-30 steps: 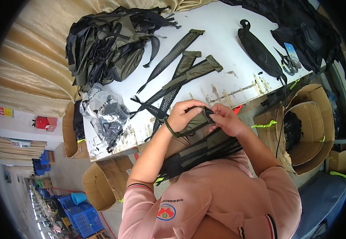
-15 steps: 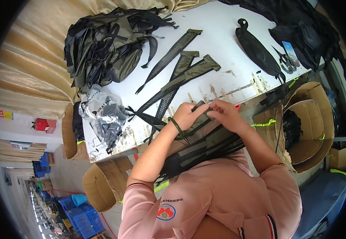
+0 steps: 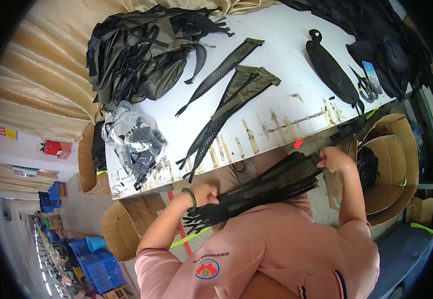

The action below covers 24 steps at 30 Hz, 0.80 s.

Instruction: Organizing and checking buckle attachments on backpack straps in a factory setting.

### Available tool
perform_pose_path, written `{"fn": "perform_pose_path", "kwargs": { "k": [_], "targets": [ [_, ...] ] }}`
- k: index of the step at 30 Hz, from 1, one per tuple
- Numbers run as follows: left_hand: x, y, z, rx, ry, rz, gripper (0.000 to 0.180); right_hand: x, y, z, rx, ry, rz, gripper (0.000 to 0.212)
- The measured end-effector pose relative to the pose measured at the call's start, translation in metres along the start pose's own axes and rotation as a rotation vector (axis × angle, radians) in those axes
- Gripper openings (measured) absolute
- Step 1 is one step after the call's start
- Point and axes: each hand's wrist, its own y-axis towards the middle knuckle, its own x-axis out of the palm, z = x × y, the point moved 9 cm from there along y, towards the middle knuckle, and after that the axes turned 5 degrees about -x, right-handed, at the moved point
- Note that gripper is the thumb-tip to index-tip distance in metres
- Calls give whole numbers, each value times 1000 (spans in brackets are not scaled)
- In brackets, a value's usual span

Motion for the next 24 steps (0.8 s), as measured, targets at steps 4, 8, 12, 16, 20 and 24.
{"fn": "perform_pose_path", "kwargs": {
  "k": [4, 8, 12, 16, 20, 24],
  "targets": [
    [-31, -1, 24, 96, 1, 223, 20, -37, 3, -64, -331, -320, 456, 27],
    [-118, 2, 72, 264, 24, 818, 36, -73, 56, -157, -634, -230, 747, 27],
    [-110, 52, 67, 245, 168, 812, 55, -84, 106, -222, -717, -327, 1029, 28],
    [-98, 71, 50, 206, 212, 822, 52, -81, 168, -199, -556, -575, 972, 26],
    [-121, 62, 33, 75, -53, 751, 34, -64, 172, -180, -544, -481, 909, 13],
    [-148, 48, 67, 158, -37, 946, 31, -18, 102, -191, -782, -391, 893, 9]
  ]
}}
